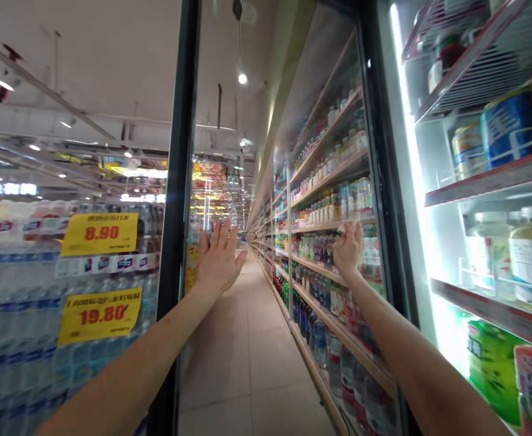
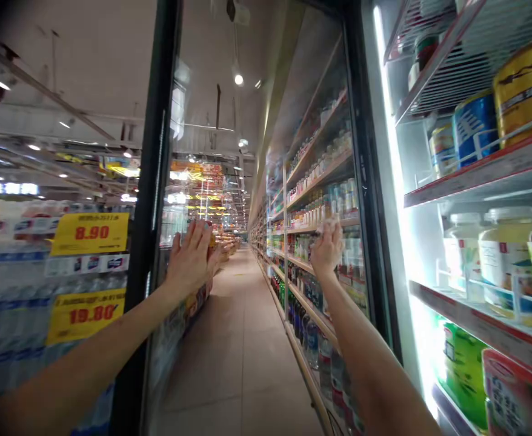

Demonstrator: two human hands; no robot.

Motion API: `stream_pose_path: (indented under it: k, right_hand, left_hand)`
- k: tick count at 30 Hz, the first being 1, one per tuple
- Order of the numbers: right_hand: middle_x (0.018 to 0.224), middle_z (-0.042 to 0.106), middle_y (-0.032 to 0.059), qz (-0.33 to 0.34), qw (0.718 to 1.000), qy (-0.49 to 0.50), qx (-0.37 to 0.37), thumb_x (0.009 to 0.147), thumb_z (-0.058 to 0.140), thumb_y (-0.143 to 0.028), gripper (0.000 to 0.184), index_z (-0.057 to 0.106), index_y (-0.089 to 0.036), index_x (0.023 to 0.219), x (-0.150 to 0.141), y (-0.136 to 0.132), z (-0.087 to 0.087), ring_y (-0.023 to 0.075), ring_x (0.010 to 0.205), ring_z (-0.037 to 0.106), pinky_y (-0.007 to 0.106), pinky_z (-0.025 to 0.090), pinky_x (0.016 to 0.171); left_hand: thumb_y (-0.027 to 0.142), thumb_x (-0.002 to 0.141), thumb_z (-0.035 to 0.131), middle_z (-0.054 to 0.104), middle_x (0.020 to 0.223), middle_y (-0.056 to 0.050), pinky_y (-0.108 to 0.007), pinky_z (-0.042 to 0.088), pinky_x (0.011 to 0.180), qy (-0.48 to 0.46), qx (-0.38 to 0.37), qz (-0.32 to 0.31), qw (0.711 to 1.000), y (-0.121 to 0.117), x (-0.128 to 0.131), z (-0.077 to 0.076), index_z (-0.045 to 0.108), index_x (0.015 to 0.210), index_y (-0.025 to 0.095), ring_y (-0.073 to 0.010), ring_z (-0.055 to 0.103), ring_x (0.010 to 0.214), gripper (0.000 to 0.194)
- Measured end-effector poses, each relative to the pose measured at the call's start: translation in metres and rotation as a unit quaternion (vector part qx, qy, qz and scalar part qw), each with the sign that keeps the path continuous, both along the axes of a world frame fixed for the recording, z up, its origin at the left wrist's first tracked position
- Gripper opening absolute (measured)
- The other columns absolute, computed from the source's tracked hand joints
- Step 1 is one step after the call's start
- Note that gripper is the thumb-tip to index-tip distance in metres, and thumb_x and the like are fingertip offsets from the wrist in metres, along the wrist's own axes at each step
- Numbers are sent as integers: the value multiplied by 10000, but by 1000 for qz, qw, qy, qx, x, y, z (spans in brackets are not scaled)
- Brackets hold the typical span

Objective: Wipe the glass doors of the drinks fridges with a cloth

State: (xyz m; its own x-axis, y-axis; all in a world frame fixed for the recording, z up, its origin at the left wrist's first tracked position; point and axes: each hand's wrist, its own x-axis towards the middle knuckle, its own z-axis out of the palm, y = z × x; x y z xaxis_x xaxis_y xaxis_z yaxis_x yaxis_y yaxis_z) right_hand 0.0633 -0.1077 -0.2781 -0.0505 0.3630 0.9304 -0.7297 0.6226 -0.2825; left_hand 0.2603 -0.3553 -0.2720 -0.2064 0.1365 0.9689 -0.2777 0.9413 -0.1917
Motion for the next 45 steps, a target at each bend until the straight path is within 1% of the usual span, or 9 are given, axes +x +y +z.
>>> stream_pose_path:
  k: [5, 9, 11, 18, 23, 29, 35, 40, 45]
  right_hand:
    - [1376, 420, 70, 4, 971, 71, 227, 783, 423, -132, 438, 540, -270, 1182, -5, 14, -17, 217, 1302, 342, 469, 326, 1037]
    - [1347, 403, 208, -22, 1000, 9, -9, 780, 346, -118, 453, 517, -123, 1199, -25, 42, -2, 298, 1249, 399, 567, 377, 941]
    - [1345, 386, 244, -28, 999, 7, -30, 779, 329, -110, 466, 499, -86, 1212, -25, 38, 5, 322, 1251, 388, 597, 380, 912]
    - [1361, 453, 9, 7, 953, 105, 286, 773, 455, -131, 429, 567, -311, 1146, 6, -9, -16, 167, 1298, 349, 398, 312, 1068]
    - [1409, 328, 187, -26, 1000, -4, 7, 821, 333, -133, 468, 444, -134, 1275, -13, 22, -36, 289, 1317, 292, 588, 310, 994]
    - [1381, 415, 47, 6, 971, 52, 232, 805, 401, -121, 413, 559, -269, 1157, -4, 11, -76, 202, 1307, 329, 466, 297, 1062]
    - [1455, 254, 139, -12, 1000, -7, 2, 839, 346, -156, 452, 443, -176, 1281, -6, 9, -86, 274, 1344, 234, 571, 265, 1033]
    - [1410, 368, 54, 25, 953, 91, 287, 797, 417, -108, 444, 535, -277, 1190, 13, -14, -103, 208, 1335, 277, 474, 269, 1076]
    - [1434, 296, 139, -5, 1000, -5, 20, 840, 339, -151, 459, 440, -190, 1286, -3, 4, -102, 254, 1341, 248, 550, 270, 1042]
  left_hand:
    - [387, 857, 355, 224, 1467, -125, -531, 129, 1078, 10, 10, -7, 1000, 4, -3, 0, 313, 1361, 157, -270, 143, 1370, 555]
    - [386, 853, 371, 226, 1465, -135, -529, 98, 1087, 23, 11, -14, 1000, 6, -6, -1, 321, 1356, 144, -272, 118, 1374, 560]
    - [385, 850, 380, 214, 1466, -148, -541, 93, 1083, 31, 22, -17, 999, 9, -10, -2, 322, 1355, 134, -283, 106, 1375, 567]
    - [357, 852, 392, 227, 1464, -125, -532, 103, 1087, -4, -11, -28, 1000, 13, -14, -20, 267, 1382, 156, -265, 127, 1373, 580]
    - [363, 852, 404, 204, 1471, -115, -518, 84, 1098, -39, -19, -4, 999, 19, -12, -39, 270, 1379, 133, -263, 137, 1371, 590]
    - [386, 860, 392, 214, 1468, -92, -509, 95, 1102, -78, -44, -3, 996, 32, -16, -63, 304, 1366, 140, -250, 161, 1367, 568]
    - [428, 833, 458, 211, 1467, -94, -511, 96, 1102, -90, -34, -4, 995, 39, -17, -77, 316, 1361, 149, -257, 169, 1365, 613]
    - [427, 814, 499, 227, 1462, -96, -514, 84, 1100, -89, -20, -8, 996, 41, -20, -84, 320, 1359, 156, -264, 168, 1364, 634]
    - [408, 811, 508, 213, 1467, -86, -496, 78, 1104, -104, -22, -10, 994, 39, -19, -93, 323, 1358, 168, -257, 148, 1370, 625]
